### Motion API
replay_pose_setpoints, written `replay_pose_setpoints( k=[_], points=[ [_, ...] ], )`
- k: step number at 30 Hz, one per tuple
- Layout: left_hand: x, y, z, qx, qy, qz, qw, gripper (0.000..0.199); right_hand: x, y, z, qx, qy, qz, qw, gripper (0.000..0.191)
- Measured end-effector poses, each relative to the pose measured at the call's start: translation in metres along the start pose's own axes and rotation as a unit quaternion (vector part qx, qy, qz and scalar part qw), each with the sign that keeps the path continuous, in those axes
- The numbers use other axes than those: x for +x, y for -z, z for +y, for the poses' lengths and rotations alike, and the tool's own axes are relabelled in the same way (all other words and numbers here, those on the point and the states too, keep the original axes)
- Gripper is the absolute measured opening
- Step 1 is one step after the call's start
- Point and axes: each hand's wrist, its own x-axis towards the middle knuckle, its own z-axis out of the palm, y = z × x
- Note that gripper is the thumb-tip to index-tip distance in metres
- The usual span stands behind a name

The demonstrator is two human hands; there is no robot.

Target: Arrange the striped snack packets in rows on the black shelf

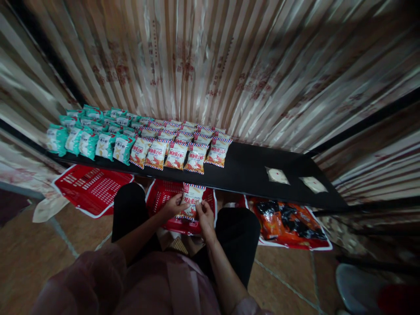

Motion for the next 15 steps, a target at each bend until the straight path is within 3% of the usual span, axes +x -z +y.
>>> replay_pose_setpoints(
  k=[5, 15],
  points=[
    [0.002, -0.005, -0.006, -0.003, -0.025, -0.003, 1.000, 0.060, 0.004, 0.003, -0.002, -0.004, 0.012, 0.003, 1.000, 0.048],
    [0.012, -0.012, -0.006, 0.020, -0.070, -0.022, 0.997, 0.052, -0.002, 0.015, -0.023, -0.011, 0.023, -0.052, 0.998, 0.052]
  ],
)
